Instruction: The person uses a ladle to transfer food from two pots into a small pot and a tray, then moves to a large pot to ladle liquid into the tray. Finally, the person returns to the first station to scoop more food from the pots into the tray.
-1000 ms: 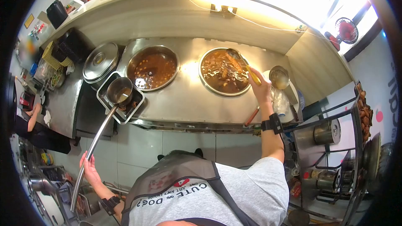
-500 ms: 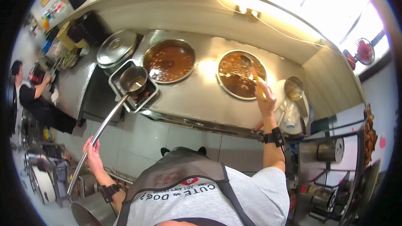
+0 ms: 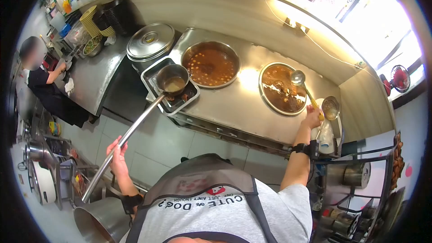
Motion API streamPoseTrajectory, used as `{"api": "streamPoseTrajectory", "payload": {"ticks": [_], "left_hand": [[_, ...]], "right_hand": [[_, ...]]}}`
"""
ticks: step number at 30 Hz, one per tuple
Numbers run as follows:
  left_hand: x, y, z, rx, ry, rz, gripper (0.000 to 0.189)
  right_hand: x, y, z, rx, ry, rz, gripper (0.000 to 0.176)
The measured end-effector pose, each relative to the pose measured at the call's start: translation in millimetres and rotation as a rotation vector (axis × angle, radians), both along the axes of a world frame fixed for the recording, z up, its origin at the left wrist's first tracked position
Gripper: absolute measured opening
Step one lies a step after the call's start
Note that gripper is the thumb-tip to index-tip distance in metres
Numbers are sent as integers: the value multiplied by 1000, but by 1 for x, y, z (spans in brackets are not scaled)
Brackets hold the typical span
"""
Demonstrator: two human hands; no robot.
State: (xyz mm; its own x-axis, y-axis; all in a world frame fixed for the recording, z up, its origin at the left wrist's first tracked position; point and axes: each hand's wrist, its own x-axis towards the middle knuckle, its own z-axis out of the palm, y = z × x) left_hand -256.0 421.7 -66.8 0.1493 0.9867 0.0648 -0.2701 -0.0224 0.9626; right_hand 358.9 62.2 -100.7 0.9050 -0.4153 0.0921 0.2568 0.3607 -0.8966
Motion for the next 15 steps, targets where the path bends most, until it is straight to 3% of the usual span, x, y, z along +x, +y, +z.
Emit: {"api": "streamPoseTrajectory", "payload": {"ticks": [1,3,9,13,15], "left_hand": [[-2,2,-5,12,6,10,21],[-2,2,-2,17,32,-2,20],[-14,20,-3,84,106,-31,17],[-23,37,6,101,151,-80,19],[-27,44,6,112,163,-96,20]], "right_hand": [[3,1,-1,242,158,-106,20],[-7,2,0,305,158,-116,21],[-48,48,-6,421,52,242,27],[-106,132,12,271,121,466,26],[-137,178,29,10,99,482,25]]}}
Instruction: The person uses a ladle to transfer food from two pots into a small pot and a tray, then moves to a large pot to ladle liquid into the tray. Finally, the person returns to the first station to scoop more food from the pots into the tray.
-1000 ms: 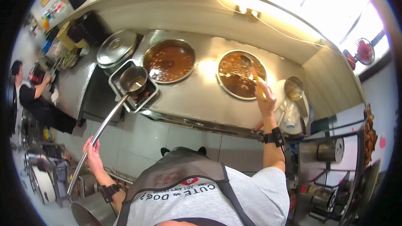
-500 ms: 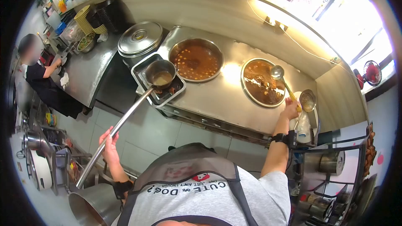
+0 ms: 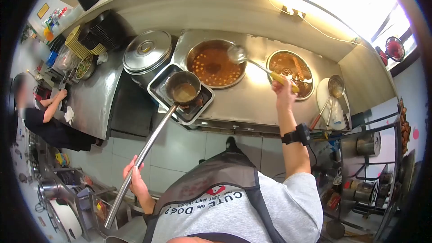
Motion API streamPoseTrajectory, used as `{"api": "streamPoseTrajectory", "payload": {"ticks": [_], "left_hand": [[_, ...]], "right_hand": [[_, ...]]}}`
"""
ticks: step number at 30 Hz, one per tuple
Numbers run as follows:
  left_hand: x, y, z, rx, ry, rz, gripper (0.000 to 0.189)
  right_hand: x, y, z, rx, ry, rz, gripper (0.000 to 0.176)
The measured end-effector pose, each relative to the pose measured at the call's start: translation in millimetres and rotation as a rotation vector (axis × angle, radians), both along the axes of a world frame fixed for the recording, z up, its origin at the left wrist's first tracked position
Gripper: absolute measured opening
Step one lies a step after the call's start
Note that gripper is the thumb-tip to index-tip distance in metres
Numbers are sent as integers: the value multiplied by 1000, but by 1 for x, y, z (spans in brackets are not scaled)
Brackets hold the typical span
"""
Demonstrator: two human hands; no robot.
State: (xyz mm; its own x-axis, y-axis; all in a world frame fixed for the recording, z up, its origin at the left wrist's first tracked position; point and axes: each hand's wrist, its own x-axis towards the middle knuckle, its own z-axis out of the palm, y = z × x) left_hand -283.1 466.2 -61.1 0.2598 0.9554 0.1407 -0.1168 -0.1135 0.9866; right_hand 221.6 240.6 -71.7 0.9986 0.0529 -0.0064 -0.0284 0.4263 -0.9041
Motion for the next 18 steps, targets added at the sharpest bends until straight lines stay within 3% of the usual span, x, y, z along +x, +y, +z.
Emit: {"api": "streamPoseTrajectory", "payload": {"ticks": [5,11,12,14,18], "left_hand": [[-1,10,0,13,-31,21,25],[-3,16,2,-3,-39,43,27],[-4,17,3,-5,-27,37,27],[-4,19,5,-35,-42,66,27],[4,16,15,-95,-12,163,28]], "right_hand": [[-18,68,-24,-278,-139,357,26],[-28,82,-35,-643,-282,624,24],[-27,81,-38,-642,-268,623,24],[-24,79,-43,-723,-561,573,25],[-7,68,-30,-808,-539,604,28]]}}
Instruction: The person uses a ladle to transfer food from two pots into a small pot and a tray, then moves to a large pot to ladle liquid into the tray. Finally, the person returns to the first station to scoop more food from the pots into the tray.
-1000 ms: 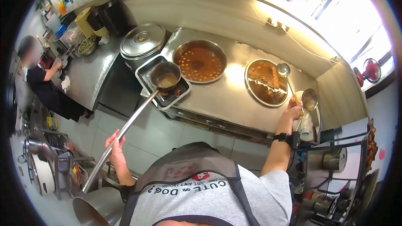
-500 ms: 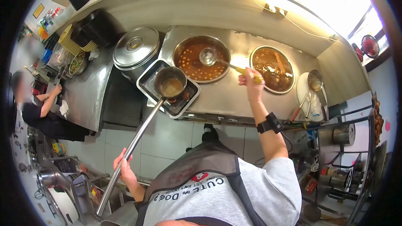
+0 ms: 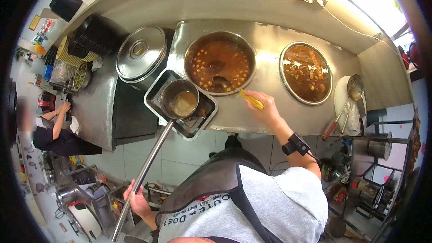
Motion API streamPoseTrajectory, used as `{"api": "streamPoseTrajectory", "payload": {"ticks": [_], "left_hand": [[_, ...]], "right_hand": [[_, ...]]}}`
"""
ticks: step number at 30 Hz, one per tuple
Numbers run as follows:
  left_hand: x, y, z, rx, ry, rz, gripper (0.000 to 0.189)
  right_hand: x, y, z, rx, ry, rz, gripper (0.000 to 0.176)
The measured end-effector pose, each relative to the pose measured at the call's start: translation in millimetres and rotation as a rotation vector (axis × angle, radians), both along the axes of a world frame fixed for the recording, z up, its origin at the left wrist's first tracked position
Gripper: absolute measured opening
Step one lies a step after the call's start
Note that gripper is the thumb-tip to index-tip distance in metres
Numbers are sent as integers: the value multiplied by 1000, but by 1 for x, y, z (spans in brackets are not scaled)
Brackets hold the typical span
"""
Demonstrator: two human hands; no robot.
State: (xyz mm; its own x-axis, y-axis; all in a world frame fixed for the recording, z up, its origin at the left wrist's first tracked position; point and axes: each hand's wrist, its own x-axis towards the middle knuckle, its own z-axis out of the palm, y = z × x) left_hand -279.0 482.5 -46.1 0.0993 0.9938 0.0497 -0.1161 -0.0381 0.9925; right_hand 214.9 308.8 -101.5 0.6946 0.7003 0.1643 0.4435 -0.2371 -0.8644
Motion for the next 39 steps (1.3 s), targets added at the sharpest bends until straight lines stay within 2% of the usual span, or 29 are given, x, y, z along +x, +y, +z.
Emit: {"api": "streamPoseTrajectory", "payload": {"ticks": [2,6,12,21,27,31,39], "left_hand": [[-3,0,-2,-15,-1,4,28],[-8,1,-5,-25,-14,4,28],[-10,5,-3,-61,-7,25,27],[-8,5,2,-86,-21,18,27],[-7,6,2,-69,-16,8,28],[-10,7,0,-80,-11,-9,28],[-7,5,2,-74,-19,5,30]], "right_hand": [[14,-4,0,23,-242,-5,29],[23,-5,15,-8,-334,-89,31],[0,6,7,118,-137,-95,30],[-12,29,-15,95,53,-14,31],[11,27,-2,72,-261,-122,31],[6,29,5,116,-255,-163,32],[-18,54,-11,142,-121,8,32]]}}
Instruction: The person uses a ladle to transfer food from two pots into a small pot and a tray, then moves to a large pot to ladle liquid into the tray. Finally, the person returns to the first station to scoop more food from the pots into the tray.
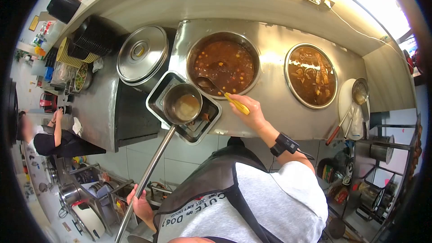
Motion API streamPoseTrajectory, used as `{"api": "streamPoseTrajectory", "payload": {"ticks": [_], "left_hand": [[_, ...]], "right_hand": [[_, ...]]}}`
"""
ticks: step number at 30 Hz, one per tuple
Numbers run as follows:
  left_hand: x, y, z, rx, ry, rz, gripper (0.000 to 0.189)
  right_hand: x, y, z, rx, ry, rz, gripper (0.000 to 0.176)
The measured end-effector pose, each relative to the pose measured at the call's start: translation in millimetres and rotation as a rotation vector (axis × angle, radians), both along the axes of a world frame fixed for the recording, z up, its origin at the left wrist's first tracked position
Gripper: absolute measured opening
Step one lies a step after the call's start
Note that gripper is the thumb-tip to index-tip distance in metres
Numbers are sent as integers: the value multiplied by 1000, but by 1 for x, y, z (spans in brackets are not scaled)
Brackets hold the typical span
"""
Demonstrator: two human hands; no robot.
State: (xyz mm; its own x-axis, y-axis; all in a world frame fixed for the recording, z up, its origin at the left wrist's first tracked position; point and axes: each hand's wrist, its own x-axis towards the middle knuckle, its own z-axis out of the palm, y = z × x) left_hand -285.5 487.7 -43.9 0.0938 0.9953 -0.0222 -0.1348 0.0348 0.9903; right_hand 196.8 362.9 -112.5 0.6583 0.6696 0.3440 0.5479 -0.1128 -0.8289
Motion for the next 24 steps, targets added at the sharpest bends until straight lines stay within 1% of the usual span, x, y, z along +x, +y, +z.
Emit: {"api": "streamPoseTrajectory", "payload": {"ticks": [2,5,7,8,10,11,14,16,17,19,21,22,24], "left_hand": [[2,-1,2,5,7,-12,30],[3,-2,2,13,2,-6,31],[3,-2,2,6,4,7,31],[2,-2,1,8,2,5,31],[0,-1,-3,5,6,8,31],[0,-1,-3,6,5,5,31],[-1,-1,-1,7,28,23,31],[-3,-1,0,10,28,-53,27],[-1,-1,1,14,29,-53,27],[3,-1,3,10,14,13,30],[4,-1,4,18,14,7,30],[4,-1,5,22,10,1,30],[6,-2,6,31,15,5,30]], "right_hand": [[3,4,-5,-5,5,15,32],[13,7,-8,44,-31,-61,32],[19,5,-7,20,-169,-86,32],[20,5,-4,23,-171,-87,32],[18,6,4,72,-265,-68,32],[16,8,5,73,-266,-72,32],[9,18,3,83,-140,8,33],[7,29,-8,110,-133,8,33],[7,35,-12,134,-123,11,33],[10,45,-18,144,-111,0,30],[17,54,-26,139,-21,-73,29],[23,59,-30,142,-19,-73,29],[34,62,-35,201,-78,-173,28]]}}
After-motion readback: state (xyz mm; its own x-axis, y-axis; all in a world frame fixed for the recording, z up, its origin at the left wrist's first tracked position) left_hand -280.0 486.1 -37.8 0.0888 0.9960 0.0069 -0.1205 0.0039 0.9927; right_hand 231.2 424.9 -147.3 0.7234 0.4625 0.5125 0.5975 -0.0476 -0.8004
